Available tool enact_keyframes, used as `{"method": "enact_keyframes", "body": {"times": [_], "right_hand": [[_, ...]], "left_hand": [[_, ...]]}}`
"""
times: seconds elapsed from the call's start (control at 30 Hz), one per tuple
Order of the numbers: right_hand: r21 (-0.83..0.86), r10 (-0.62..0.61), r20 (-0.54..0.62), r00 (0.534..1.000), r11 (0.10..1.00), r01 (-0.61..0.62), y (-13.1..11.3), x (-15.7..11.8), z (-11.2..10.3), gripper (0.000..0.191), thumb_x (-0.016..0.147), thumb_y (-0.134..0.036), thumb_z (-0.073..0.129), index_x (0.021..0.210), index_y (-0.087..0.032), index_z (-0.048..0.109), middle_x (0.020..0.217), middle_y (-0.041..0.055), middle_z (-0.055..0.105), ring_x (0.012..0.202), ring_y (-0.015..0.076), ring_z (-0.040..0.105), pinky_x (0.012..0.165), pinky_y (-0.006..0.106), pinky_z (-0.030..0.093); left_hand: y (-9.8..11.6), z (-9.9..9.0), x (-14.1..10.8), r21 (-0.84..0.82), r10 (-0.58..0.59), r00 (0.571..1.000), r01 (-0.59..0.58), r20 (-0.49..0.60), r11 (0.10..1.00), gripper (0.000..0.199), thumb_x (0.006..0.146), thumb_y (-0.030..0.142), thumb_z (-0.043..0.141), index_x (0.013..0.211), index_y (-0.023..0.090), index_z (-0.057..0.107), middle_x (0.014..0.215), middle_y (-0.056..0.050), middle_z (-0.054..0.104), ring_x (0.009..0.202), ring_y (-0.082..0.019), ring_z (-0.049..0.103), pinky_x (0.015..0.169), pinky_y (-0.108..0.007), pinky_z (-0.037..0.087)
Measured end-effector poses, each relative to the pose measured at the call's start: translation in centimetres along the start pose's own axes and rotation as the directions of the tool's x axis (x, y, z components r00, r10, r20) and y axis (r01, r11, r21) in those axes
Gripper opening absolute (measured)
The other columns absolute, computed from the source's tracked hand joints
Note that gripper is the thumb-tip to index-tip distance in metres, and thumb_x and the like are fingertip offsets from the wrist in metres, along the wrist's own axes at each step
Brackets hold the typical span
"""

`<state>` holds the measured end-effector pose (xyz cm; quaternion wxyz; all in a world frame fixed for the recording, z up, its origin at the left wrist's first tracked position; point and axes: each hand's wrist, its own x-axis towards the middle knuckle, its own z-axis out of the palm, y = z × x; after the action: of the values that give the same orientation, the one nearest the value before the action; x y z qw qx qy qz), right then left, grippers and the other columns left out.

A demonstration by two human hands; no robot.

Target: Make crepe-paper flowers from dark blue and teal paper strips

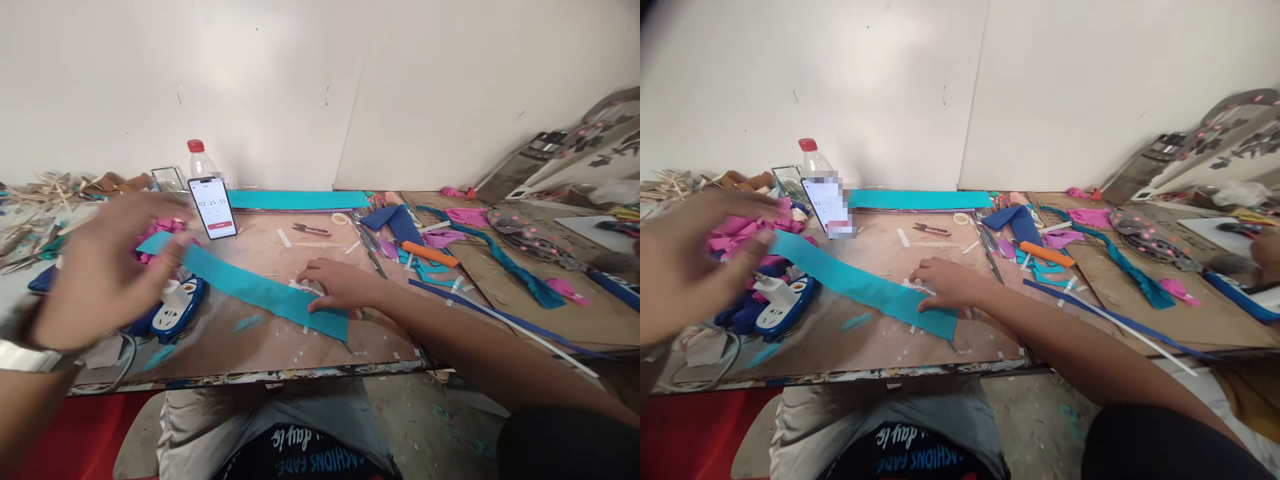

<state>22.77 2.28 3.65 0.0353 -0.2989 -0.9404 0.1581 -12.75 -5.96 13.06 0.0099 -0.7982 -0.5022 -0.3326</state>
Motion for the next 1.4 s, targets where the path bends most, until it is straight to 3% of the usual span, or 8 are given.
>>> {"method": "enact_keyframes", "body": {"times": [0.13, 0.2, 0.33, 0.6, 0.73, 0.93, 1.17, 1.4], "right_hand": [[0.073, -0.017, -0.034, 0.999, 0.997, 0.020, 1.0, 0.1, 0.6, 0.035, 0.085, -0.033, 0.082, 0.117, -0.020, 0.076, 0.104, 0.0093, 0.067, 0.093, 0.0231, 0.065, 0.085, 0.035, 0.049], [0.119, -0.025, -0.082, 0.996, 0.992, 0.034, 1.6, 0.1, 0.8, 0.026, 0.088, -0.029, 0.078, 0.112, -0.020, 0.077, 0.102, 0.0084, 0.068, 0.092, 0.0212, 0.065, 0.085, 0.034, 0.050], [0.142, 0.026, -0.177, 0.984, 0.990, 0.000, 2.0, 0.1, 1.3, 0.009, 0.091, -0.021, 0.071, 0.098, -0.018, 0.076, 0.101, 0.0088, 0.071, 0.098, 0.0227, 0.065, 0.089, 0.035, 0.049], [0.232, 0.295, -0.146, 0.944, 0.938, -0.258, 1.7, -0.5, 0.9, 0.040, 0.091, -0.028, 0.071, 0.129, -0.021, 0.064, 0.094, 0.0044, 0.074, 0.085, 0.0211, 0.067, 0.077, 0.032, 0.047], [0.325, 0.382, -0.108, 0.918, 0.886, -0.330, 2.4, -1.1, 0.2, 0.033, 0.085, -0.028, 0.078, 0.116, -0.020, 0.071, 0.083, 0.0013, 0.071, 0.076, 0.0179, 0.066, 0.069, 0.028, 0.046], [0.350, 0.340, -0.191, 0.921, 0.900, -0.259, 3.0, -0.8, 0.6, 0.003, 0.084, -0.018, 0.077, 0.087, -0.017, 0.077, 0.079, 0.0024, 0.071, 0.072, 0.0156, 0.063, 0.068, 0.026, 0.046], [0.322, 0.186, -0.257, 0.948, 0.942, -0.097, 2.6, -0.2, 2.0, 0.006, 0.090, -0.018, 0.071, 0.092, -0.018, 0.077, 0.088, 0.0049, 0.073, 0.080, 0.0159, 0.065, 0.076, 0.027, 0.049], [0.382, 0.295, -0.217, 0.931, 0.903, -0.197, 2.7, 1.3, 2.0, 0.005, 0.087, -0.018, 0.074, 0.090, -0.017, 0.077, 0.074, -0.0001, 0.067, 0.069, 0.0122, 0.058, 0.067, 0.023, 0.041]], "left_hand": [[6.6, 7.2, -1.0, -0.054, 0.298, 0.914, -0.294, 0.276, 0.954, 0.035, 0.099, 0.037, 0.052, 0.132, 0.028, 0.060, 0.132, -0.007, 0.069, 0.123, -0.028, 0.063, 0.107, -0.046, 0.052], [7.4, 10.8, -1.8, -0.069, 0.331, 0.849, -0.334, 0.412, 0.940, 0.045, 0.100, 0.043, 0.050, 0.139, 0.022, 0.058, 0.140, -0.011, 0.066, 0.131, -0.031, 0.060, 0.110, -0.048, 0.051], [6.3, 15.0, -3.3, -0.048, 0.291, 0.809, -0.311, 0.511, 0.949, 0.066, 0.099, 0.056, 0.051, 0.151, 0.015, 0.051, 0.157, -0.015, 0.052, 0.145, -0.038, 0.048, 0.116, -0.057, 0.045], [4.9, 15.5, -4.1, -0.066, 0.274, 0.819, -0.280, 0.504, 0.958, 0.074, 0.100, 0.061, 0.046, 0.162, 0.023, 0.036, 0.168, -0.010, 0.036, 0.156, -0.038, 0.032, 0.124, -0.061, 0.032], [5.1, 15.5, -4.3, -0.036, 0.253, 0.818, -0.275, 0.517, 0.961, 0.074, 0.099, 0.063, 0.045, 0.161, 0.023, 0.038, 0.168, -0.009, 0.035, 0.155, -0.039, 0.033, 0.123, -0.064, 0.033], [4.9, 15.6, -4.6, 0.062, 0.231, 0.836, -0.300, 0.497, 0.952, 0.076, 0.099, 0.065, 0.042, 0.164, 0.026, 0.032, 0.169, -0.011, 0.033, 0.155, -0.040, 0.031, 0.120, -0.067, 0.031], [4.7, 16.4, -4.2, 0.013, 0.335, 0.826, -0.382, 0.452, 0.924, 0.085, 0.101, 0.065, 0.040, 0.164, 0.010, 0.026, 0.171, -0.015, 0.027, 0.159, -0.032, 0.025, 0.128, -0.050, 0.022], [6.4, 16.6, -2.5, 0.039, 0.252, 0.824, -0.314, 0.507, 0.949, 0.080, 0.100, 0.067, 0.038, 0.154, 0.008, 0.045, 0.162, -0.019, 0.044, 0.149, -0.036, 0.041, 0.121, -0.056, 0.033]]}}
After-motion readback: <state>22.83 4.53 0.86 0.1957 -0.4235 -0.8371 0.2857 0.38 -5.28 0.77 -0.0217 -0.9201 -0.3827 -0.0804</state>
